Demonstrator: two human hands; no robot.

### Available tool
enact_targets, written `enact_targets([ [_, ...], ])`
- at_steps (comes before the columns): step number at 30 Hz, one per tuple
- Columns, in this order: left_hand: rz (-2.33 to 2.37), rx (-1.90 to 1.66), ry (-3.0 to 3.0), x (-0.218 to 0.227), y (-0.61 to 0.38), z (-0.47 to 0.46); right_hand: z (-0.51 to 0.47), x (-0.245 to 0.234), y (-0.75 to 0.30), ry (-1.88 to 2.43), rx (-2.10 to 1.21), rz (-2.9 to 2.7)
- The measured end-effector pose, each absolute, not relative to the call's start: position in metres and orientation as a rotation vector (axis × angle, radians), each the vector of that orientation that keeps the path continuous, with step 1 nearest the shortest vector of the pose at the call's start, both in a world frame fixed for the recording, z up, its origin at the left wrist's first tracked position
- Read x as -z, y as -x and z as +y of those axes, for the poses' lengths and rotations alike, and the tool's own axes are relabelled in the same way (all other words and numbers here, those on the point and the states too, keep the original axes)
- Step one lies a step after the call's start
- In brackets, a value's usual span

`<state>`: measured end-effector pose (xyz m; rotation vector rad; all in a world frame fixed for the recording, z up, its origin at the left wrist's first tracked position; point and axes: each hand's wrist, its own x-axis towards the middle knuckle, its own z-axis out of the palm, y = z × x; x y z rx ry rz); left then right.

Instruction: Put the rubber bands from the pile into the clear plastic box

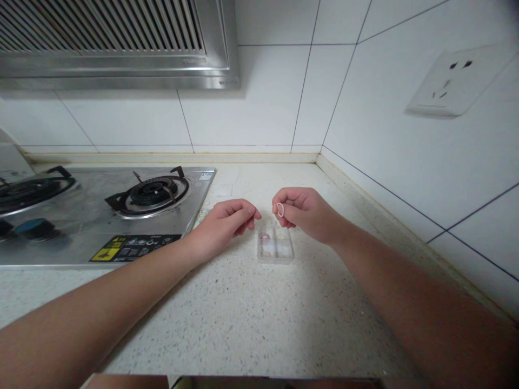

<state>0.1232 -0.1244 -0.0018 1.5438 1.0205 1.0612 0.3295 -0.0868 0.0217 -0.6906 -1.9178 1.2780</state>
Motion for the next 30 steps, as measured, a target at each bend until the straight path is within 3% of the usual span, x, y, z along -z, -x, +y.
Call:
enact_targets([
  [30, 0.962, -1.046, -1.584, 0.0014, -0.1243, -0.1264, -0.0816, -0.0156, -0.3328, 0.633, -1.286, -1.945],
])
